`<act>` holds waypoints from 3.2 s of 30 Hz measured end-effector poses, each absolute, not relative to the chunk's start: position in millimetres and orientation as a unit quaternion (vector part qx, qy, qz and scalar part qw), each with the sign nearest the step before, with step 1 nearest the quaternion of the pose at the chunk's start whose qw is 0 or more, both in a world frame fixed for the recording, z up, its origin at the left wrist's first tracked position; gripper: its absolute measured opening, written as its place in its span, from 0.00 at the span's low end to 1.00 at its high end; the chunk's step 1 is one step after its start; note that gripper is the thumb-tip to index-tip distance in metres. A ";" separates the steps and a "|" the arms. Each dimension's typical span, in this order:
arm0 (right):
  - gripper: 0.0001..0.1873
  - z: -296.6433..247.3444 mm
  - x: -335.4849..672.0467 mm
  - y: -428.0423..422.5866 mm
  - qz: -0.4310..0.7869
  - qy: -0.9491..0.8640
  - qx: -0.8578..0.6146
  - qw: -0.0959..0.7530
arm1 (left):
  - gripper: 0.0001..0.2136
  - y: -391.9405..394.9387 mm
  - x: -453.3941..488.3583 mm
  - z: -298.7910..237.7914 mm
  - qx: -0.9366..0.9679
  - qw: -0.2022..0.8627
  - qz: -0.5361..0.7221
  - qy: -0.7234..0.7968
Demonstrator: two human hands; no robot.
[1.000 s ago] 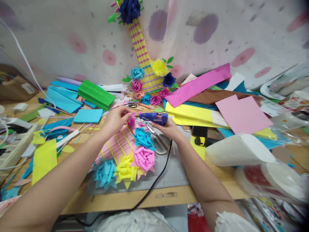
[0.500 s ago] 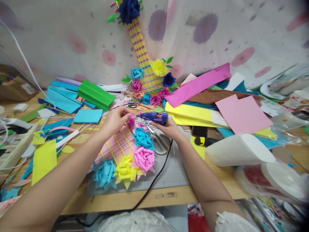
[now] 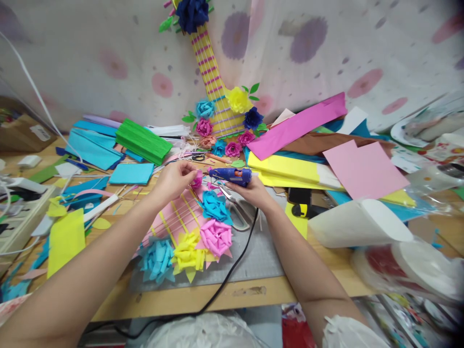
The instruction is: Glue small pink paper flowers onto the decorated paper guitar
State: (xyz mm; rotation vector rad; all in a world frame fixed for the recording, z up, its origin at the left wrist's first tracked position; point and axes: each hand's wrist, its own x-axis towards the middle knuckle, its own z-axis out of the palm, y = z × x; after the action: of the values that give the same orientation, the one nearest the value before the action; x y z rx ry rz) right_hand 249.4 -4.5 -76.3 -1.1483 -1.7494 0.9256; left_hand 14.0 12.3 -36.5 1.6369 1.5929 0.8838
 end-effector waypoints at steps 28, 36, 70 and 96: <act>0.22 -74.9 248.4 -6.0 0.362 -0.697 -0.466 0.408 | 0.10 12.3 16.4 -34.9 0.672 0.329 0.303 0.590; 0.22 -77.5 250.2 -2.1 0.366 -0.687 -0.467 0.419 | 0.10 11.9 15.6 -34.2 0.667 0.334 0.306 0.592; 0.27 -104.7 266.6 11.1 0.189 -0.617 -0.720 0.254 | 0.12 17.8 6.6 -9.7 0.680 0.425 0.289 0.523; 0.19 -38.7 225.4 4.4 0.306 -0.671 -0.524 0.426 | 0.34 35.7 25.4 -0.2 0.871 0.117 0.079 0.471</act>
State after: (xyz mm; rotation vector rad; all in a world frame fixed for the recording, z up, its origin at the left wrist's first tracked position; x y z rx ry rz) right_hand 225.4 4.4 -38.7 -1.3103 -1.6782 0.7646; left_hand 25.4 35.7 -0.2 2.5497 1.3789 0.2322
